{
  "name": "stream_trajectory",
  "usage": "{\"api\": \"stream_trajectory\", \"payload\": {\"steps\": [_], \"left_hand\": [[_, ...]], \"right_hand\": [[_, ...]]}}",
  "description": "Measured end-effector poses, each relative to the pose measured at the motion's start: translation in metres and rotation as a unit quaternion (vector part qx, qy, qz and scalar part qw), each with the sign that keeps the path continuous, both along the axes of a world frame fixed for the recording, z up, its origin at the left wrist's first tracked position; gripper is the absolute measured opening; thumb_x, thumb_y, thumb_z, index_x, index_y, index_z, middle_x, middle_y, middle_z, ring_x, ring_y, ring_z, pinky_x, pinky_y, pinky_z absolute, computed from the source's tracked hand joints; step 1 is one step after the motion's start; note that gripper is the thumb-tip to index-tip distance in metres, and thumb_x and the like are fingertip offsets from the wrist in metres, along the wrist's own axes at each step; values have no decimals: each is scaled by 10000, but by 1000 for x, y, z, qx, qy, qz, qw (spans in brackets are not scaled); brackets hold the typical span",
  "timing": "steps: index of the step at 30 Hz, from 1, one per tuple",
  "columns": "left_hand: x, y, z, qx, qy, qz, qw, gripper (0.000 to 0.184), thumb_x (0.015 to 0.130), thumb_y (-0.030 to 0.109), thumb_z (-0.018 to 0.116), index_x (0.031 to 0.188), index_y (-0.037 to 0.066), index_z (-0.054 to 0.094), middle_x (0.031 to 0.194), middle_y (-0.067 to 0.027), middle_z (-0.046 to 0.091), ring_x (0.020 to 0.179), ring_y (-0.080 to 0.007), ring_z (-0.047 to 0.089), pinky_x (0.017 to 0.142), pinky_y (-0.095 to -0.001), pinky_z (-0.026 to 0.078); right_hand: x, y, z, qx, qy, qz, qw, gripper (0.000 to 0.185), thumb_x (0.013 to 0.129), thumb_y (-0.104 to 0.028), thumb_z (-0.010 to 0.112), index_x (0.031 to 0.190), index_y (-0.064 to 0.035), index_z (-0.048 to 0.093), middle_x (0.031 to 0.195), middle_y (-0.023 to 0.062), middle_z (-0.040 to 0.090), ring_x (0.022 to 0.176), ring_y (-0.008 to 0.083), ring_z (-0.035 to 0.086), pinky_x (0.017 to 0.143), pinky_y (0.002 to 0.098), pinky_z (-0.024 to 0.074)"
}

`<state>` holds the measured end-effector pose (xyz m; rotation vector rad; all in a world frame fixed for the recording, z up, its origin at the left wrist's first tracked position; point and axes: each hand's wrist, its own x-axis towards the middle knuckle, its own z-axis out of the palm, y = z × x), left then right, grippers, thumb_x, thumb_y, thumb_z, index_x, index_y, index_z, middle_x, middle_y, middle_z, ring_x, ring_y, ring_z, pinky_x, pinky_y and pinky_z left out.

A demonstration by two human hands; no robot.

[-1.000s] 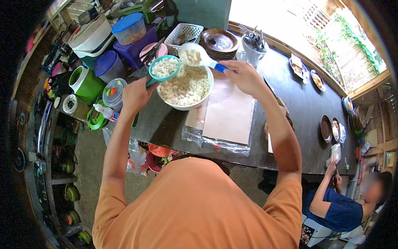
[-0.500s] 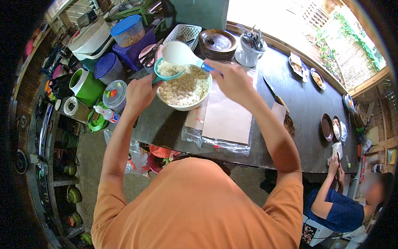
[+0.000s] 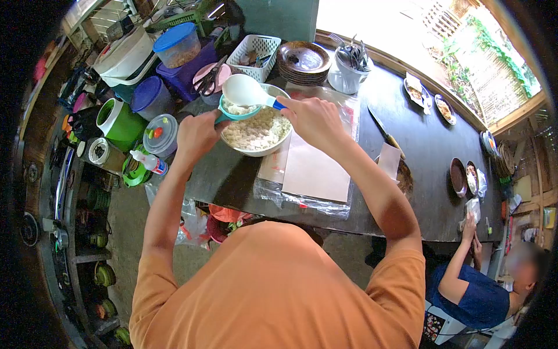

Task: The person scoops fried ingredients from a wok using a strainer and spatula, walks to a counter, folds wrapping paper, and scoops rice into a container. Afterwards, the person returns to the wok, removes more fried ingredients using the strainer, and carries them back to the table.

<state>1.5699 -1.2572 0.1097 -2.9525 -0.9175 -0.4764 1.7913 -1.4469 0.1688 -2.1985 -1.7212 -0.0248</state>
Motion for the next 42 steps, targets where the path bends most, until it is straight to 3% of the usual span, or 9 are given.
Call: {"api": "stream_trajectory", "payload": {"steps": [4,7,9,18,21,24,26,37,42], "left_hand": [[-6,-1,-3,-17,-16,3,1000,331,928,413,676,1060,112,715,811,-162,719,724,-404,689,653,-513,523],[-9,2,3,-2,-32,-4,999,330,930,411,674,1072,116,707,808,-156,717,724,-402,685,654,-512,519],[-8,5,2,15,-27,-12,999,327,931,411,672,1076,119,704,805,-153,716,724,-400,683,654,-511,517],[-17,14,-10,-23,-45,17,999,332,953,430,644,1098,136,696,841,-172,721,775,-417,690,677,-531,526],[-16,20,-17,29,-89,32,995,381,935,441,662,886,64,679,743,-157,704,674,-399,688,628,-507,528],[-10,18,-12,0,-69,62,996,407,952,463,636,921,60,680,754,-165,709,700,-409,693,652,-522,527],[-6,18,-13,-46,-21,72,996,405,988,497,573,1177,158,688,846,-196,720,797,-437,692,716,-557,523],[-2,17,-21,-28,-23,46,998,443,993,511,559,1217,148,676,843,-182,725,789,-408,695,736,-522,512],[-4,17,-20,-43,-18,51,998,432,995,503,560,1198,143,684,843,-176,728,807,-402,695,761,-513,499]], "right_hand": [[23,4,-6,56,-9,25,998,321,993,-347,610,1250,-200,734,917,156,754,767,333,719,713,483,548],[20,-1,1,89,101,80,988,322,988,-371,614,1247,-226,736,915,140,756,777,330,720,708,479,549],[5,-1,-2,-20,-2,8,1000,305,986,-384,612,1229,-257,746,919,131,760,806,326,726,726,469,556],[35,9,0,18,-7,-52,998,319,985,-324,591,1267,-248,720,945,141,762,856,336,737,749,470,568],[25,16,-24,-44,-100,-63,992,346,968,-236,579,1293,-187,686,911,151,752,829,337,743,714,474,575],[5,39,-57,-58,-183,-40,981,320,950,-161,558,1249,-120,662,868,147,737,793,335,746,660,475,575],[-3,44,-73,-34,-192,-30,980,290,942,-131,546,1208,-92,654,850,140,730,778,332,747,632,473,572],[15,22,-53,-110,77,64,989,264,915,-205,657,1146,-182,782,950,190,747,859,370,718,799,483,563],[39,25,-56,-157,170,73,970,276,915,-215,703,1176,-160,775,923,181,750,796,314,711,749,446,553]]}}
